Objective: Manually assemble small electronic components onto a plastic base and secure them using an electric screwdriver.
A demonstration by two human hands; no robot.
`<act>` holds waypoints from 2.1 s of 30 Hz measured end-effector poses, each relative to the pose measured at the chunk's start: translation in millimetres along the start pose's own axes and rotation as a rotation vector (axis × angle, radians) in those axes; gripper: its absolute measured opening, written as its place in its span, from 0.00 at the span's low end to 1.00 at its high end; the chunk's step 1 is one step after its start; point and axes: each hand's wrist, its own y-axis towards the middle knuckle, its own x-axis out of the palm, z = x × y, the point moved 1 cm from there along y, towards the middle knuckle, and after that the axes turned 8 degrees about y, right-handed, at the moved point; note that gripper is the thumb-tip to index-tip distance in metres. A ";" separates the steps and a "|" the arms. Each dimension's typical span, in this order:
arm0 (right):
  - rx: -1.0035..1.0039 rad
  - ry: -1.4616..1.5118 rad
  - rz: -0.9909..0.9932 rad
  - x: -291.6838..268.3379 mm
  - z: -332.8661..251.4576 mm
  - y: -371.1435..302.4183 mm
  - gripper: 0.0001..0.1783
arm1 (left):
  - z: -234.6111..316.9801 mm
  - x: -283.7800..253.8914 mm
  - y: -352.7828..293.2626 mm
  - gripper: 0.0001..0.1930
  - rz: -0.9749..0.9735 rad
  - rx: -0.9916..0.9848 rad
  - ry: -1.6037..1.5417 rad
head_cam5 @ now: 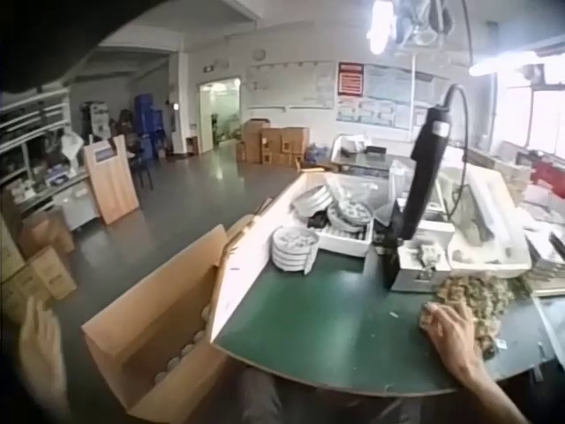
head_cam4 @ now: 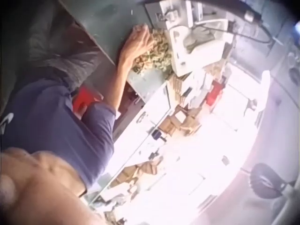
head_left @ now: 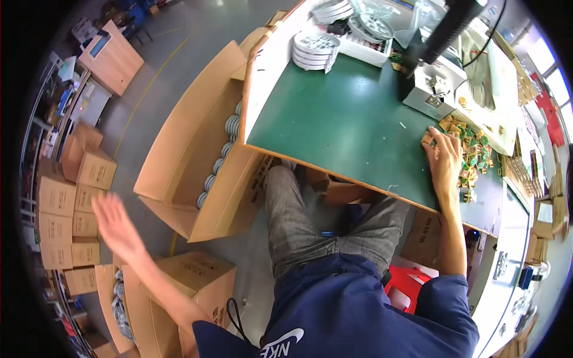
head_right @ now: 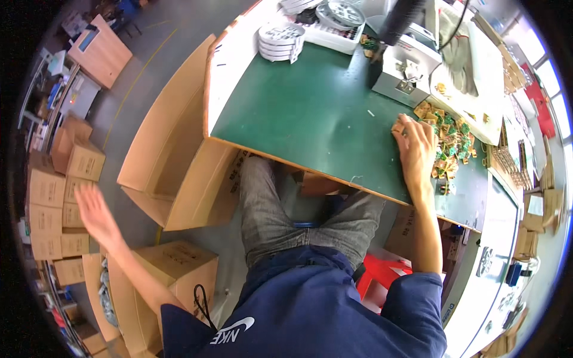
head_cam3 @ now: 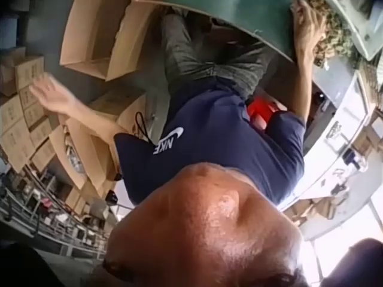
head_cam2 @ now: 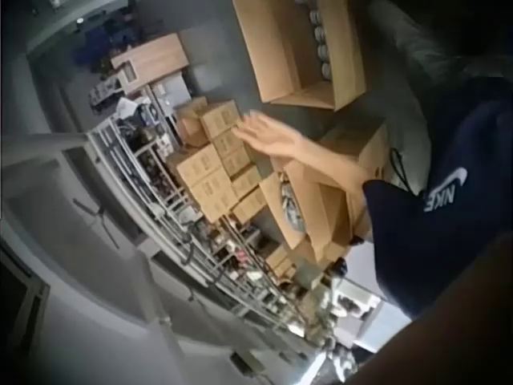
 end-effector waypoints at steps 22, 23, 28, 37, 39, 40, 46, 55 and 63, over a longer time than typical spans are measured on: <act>-0.163 0.367 0.153 -1.9 -17.1 -0.1 0.29 | -116.2 454.8 -30.2 0.57 -1.559 0.269 0.800; -0.138 0.401 0.147 2.0 -16.7 -2.1 0.28 | -110.5 440.7 -40.5 0.57 -1.559 0.267 0.808; 0.025 0.602 0.153 17.2 -16.4 -9.2 0.23 | -89.5 375.1 -95.0 0.41 -1.532 -0.688 -0.310; 0.497 0.993 -0.109 27.3 -33.9 6.7 0.15 | -98.8 329.6 -130.9 0.40 -1.437 -0.861 -0.449; 0.524 1.067 -0.078 27.3 -40.9 9.8 0.15 | -100.4 326.2 -134.5 0.39 -1.426 -0.846 -0.432; 0.546 1.141 -0.045 25.3 -44.2 11.0 0.16 | -100.9 324.7 -137.5 0.39 -1.415 -0.826 -0.417; 0.591 1.160 -0.119 24.7 -33.6 6.8 0.17 | -100.6 325.6 -151.0 0.38 -1.445 -0.773 -0.332; 0.564 1.112 -0.251 18.5 -32.0 8.4 0.18 | -127.1 325.5 -223.5 0.36 -1.391 0.657 0.743; 0.577 1.296 -0.222 11.4 -39.2 5.2 0.22 | -115.0 341.2 -245.6 0.27 -1.156 0.760 0.637</act>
